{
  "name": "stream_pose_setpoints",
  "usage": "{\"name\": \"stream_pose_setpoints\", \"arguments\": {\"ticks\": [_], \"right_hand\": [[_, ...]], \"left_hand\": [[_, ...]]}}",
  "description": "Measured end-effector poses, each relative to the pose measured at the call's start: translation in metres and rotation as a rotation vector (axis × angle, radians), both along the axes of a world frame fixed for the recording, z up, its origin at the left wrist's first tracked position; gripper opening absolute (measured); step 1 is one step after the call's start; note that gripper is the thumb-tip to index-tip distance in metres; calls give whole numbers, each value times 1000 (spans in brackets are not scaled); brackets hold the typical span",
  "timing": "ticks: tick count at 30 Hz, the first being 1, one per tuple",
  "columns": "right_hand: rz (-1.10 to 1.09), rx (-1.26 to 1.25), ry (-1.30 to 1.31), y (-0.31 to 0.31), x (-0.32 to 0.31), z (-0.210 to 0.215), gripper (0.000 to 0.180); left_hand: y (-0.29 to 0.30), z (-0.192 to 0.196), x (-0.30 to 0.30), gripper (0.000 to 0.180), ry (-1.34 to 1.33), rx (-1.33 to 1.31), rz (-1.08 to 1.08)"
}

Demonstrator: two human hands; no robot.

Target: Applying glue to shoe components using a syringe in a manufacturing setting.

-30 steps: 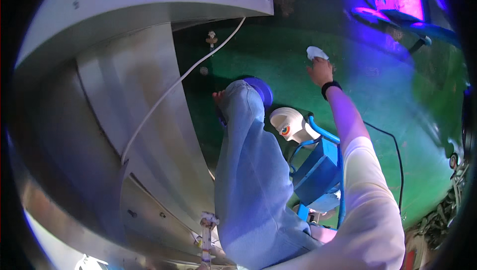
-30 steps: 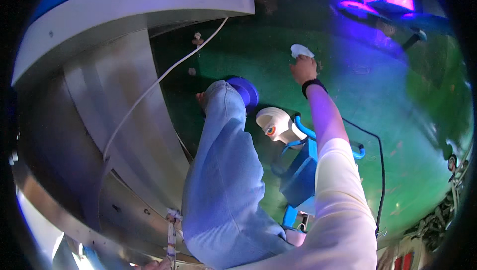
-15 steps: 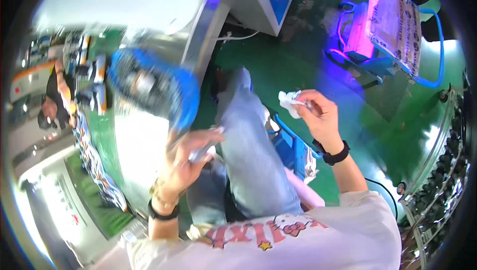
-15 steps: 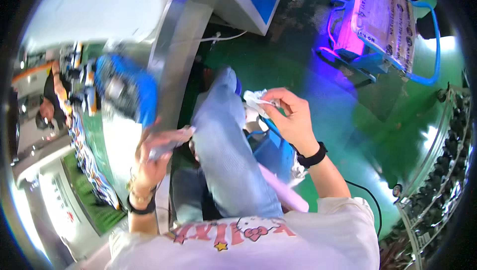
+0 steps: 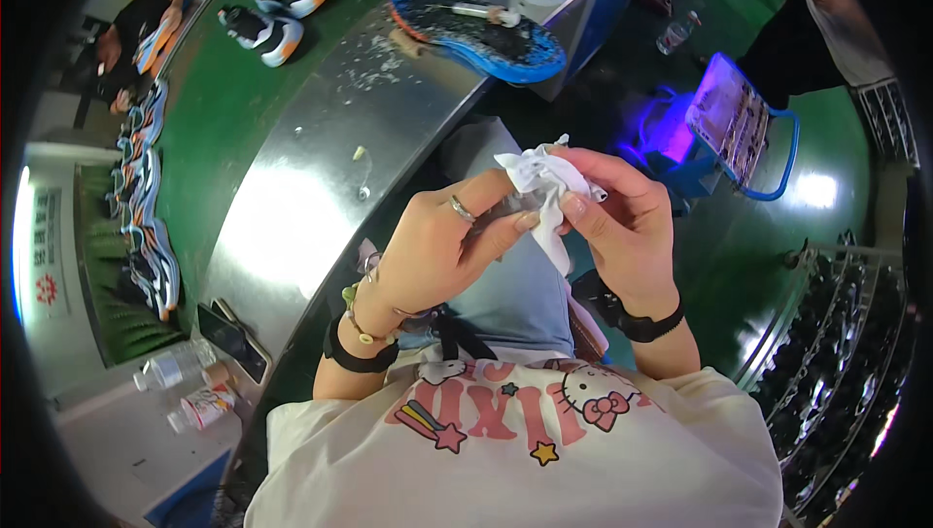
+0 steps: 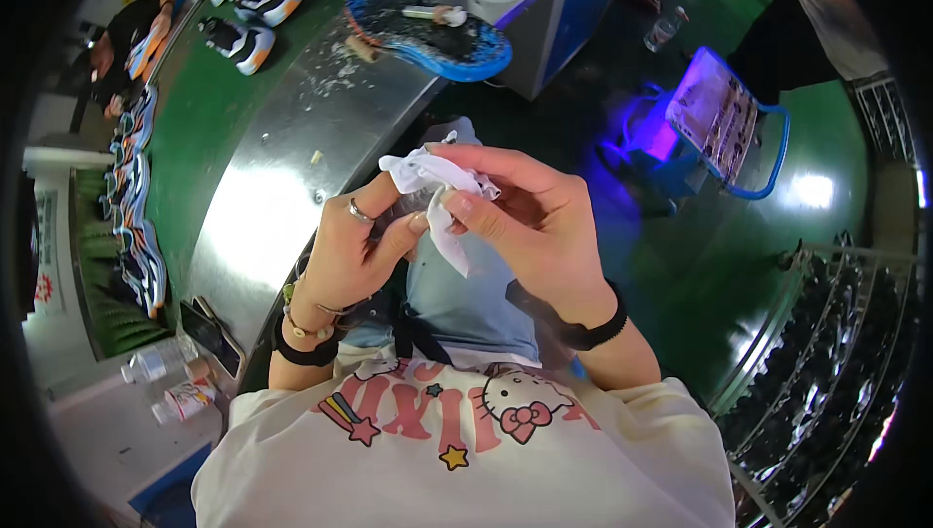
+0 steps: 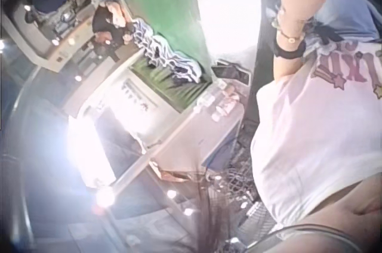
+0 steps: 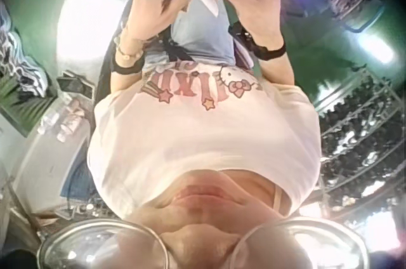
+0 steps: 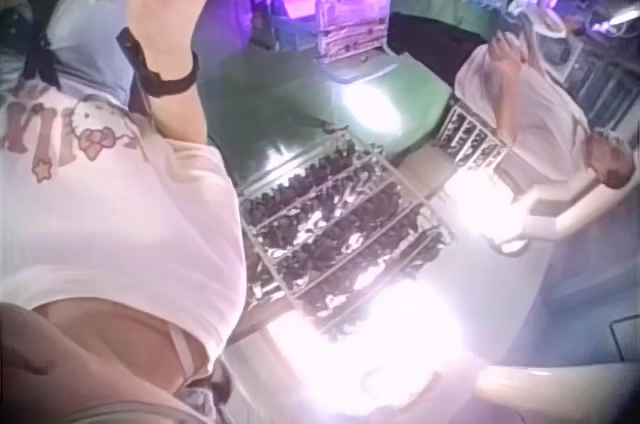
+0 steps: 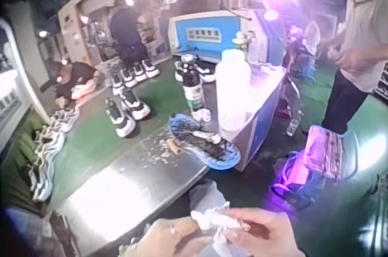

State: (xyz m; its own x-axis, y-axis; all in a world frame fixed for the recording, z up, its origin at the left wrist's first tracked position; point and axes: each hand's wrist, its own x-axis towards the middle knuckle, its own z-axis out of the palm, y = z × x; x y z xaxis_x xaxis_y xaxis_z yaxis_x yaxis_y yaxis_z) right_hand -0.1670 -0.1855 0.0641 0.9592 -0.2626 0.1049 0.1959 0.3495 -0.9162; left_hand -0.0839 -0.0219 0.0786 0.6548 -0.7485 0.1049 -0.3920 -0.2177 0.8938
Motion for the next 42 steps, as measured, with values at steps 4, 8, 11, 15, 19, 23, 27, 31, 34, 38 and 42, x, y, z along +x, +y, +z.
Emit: {"name": "stream_pose_setpoints", "arguments": {"ticks": [4,8,11,15,19,23,27,31,34,38,42], "right_hand": [[33,-140,-63,24,4,19,25],[-55,-572,-255,30,20,25,26],[-3,-635,-344,47,33,37,26],[251,-417,-354,69,66,33,17],[500,-85,-154,96,114,15,21],[702,-69,-55,110,171,3,23],[731,-180,51,120,214,16,23],[558,-502,64,130,225,44,18],[528,-460,74,143,220,59,17],[493,-512,-42,143,191,42,19],[534,-390,-114,123,146,29,19]], "left_hand": [[31,14,0,20,4,-44,-23],[53,24,8,19,295,-37,-185],[73,7,14,22,636,-221,-331],[95,-19,21,38,1259,-385,-366],[111,-44,46,41,1381,-500,-425],[121,-89,56,25,1342,-714,-372],[138,-69,109,20,987,-660,-245],[144,-31,116,20,600,-488,201],[132,-19,102,21,5,-294,591],[118,-30,69,21,-576,-22,913],[107,-31,14,20,-256,-179,786]]}}
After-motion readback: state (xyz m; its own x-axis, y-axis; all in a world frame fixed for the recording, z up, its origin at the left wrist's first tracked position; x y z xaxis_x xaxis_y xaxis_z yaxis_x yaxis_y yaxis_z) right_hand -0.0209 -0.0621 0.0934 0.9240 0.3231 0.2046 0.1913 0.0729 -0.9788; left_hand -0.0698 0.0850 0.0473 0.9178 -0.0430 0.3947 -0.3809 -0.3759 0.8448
